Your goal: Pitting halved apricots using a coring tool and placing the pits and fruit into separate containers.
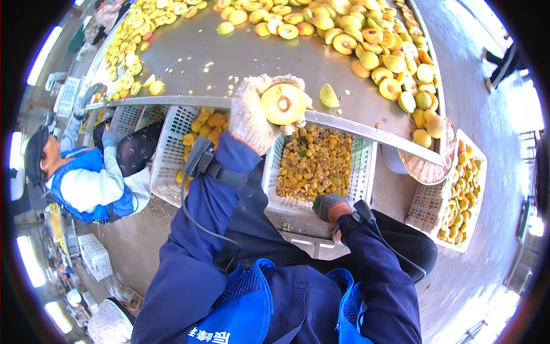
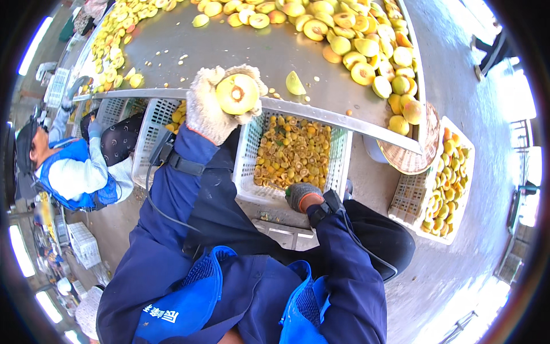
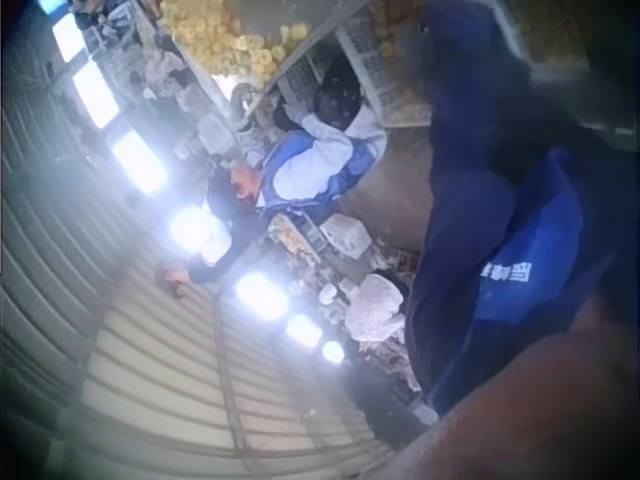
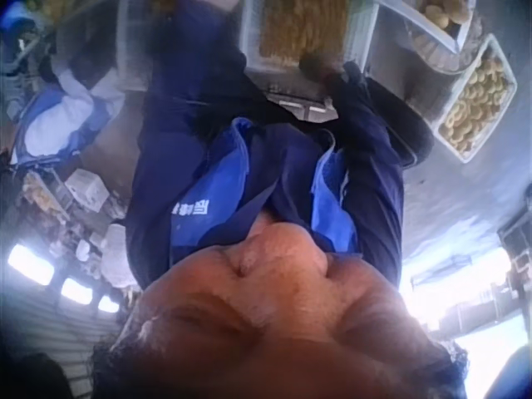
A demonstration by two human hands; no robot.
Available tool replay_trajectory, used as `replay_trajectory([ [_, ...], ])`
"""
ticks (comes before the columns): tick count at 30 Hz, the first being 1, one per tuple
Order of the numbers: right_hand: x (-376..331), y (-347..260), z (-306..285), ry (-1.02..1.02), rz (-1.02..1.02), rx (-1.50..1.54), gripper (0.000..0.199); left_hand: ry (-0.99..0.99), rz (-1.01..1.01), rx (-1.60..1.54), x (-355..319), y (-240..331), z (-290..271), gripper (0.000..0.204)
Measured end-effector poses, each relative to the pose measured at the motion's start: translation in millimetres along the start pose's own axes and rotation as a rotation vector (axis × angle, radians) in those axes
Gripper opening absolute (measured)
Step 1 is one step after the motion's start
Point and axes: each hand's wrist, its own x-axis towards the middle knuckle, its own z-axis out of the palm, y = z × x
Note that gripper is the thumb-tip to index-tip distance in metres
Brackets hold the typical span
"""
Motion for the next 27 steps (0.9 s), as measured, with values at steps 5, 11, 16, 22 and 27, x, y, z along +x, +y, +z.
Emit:
replay_trajectory([
  [5, -8.7, -16.2, 23.2, -0.068, 0.009, -0.012, 0.033, -0.009, 0.051, -0.045, 2.2, -2.0, -4.0, 0.055],
  [11, -52.0, 10.1, 61.9, -0.195, -0.150, -0.177, 0.033, -0.021, 0.885, 0.901, 10.8, -20.3, 28.0, 0.045],
  [16, -78.0, -31.4, -46.9, 0.086, 0.124, 0.084, 0.025, 0.032, 0.128, 0.307, -16.3, -7.9, 10.3, 0.045],
  [22, -117.2, -37.3, -163.7, 0.580, 0.038, 0.580, 0.026, -0.039, 0.031, 0.577, -10.1, -19.7, 34.8, 0.033],
  [27, -106.7, -37.9, -160.4, 0.820, -0.052, 1.049, 0.028, -0.247, -0.287, 0.711, -25.7, -41.1, 28.9, 0.056],
])
